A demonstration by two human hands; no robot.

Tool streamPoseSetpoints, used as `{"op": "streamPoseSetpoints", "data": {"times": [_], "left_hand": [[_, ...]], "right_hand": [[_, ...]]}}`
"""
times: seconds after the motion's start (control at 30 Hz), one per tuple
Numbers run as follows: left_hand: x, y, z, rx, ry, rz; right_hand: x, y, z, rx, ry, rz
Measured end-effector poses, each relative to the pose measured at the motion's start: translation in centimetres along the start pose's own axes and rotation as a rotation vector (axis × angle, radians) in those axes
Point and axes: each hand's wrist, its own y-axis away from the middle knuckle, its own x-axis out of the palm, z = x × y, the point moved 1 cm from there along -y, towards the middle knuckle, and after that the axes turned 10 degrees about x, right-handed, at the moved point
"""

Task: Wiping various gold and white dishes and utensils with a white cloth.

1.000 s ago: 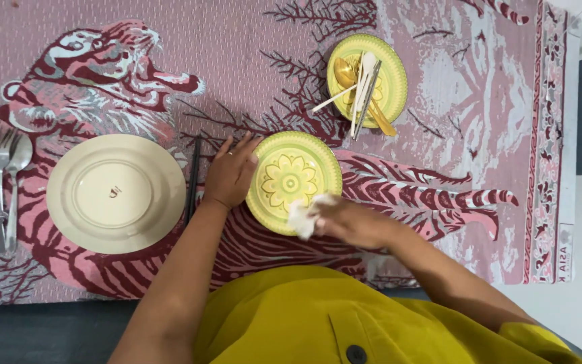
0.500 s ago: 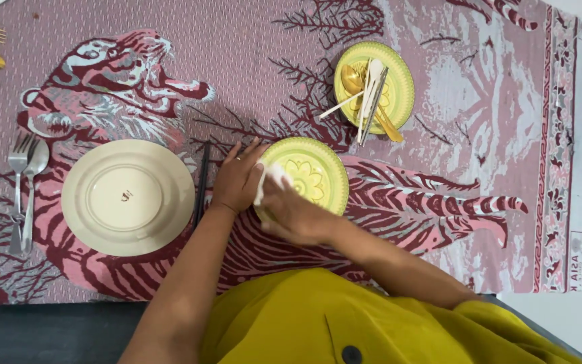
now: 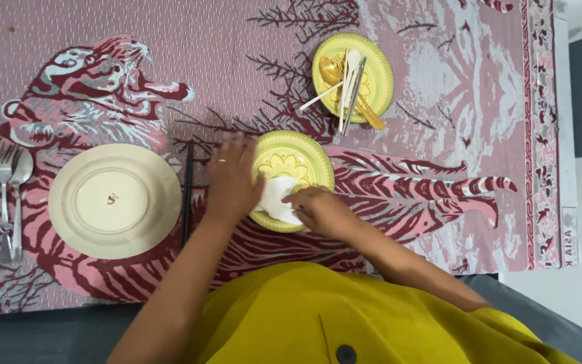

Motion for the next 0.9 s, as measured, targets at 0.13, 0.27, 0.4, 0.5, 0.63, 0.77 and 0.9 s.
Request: {"op": "streamPoseSetpoints", "data": {"times": [0.13, 0.27, 0.4, 0.5, 0.63, 0.77, 0.9], "left_hand": [[-0.1, 1.3, -2.2, 0.217, 0.115, 0.213], [0.5, 1.8, -2.9, 0.298, 0.308, 0.272], [-0.5, 1.1, -4.1, -0.164, 0.764, 0.448], [-0.7, 1.0, -4.9, -0.299, 1.048, 0.394], [-2.0, 1.0, -5.8, -0.341, 1.197, 0.385], [0.1, 2.2, -4.4, -0.367, 1.328, 0.392], [-1.4, 2.1, -6.2, -0.436, 1.325, 0.444]], "right_hand": [[0.2, 0.6, -0.6, 0.138, -0.1, 0.01], [0.8, 1.6, -4.6, 0.13, -0.392, 0.017], [-0.2, 2.3, -7.1, 0.471, -1.334, 0.013], [-3.6, 3.1, -2.9, 0.633, -1.773, 0.047], [0.0, 3.4, -9.1, 0.402, -1.746, 0.188], [-0.6, 2.9, -7.3, 0.387, -1.755, -0.109], [-2.0, 2.4, -1.6, 0.557, -1.745, -0.354]]}}
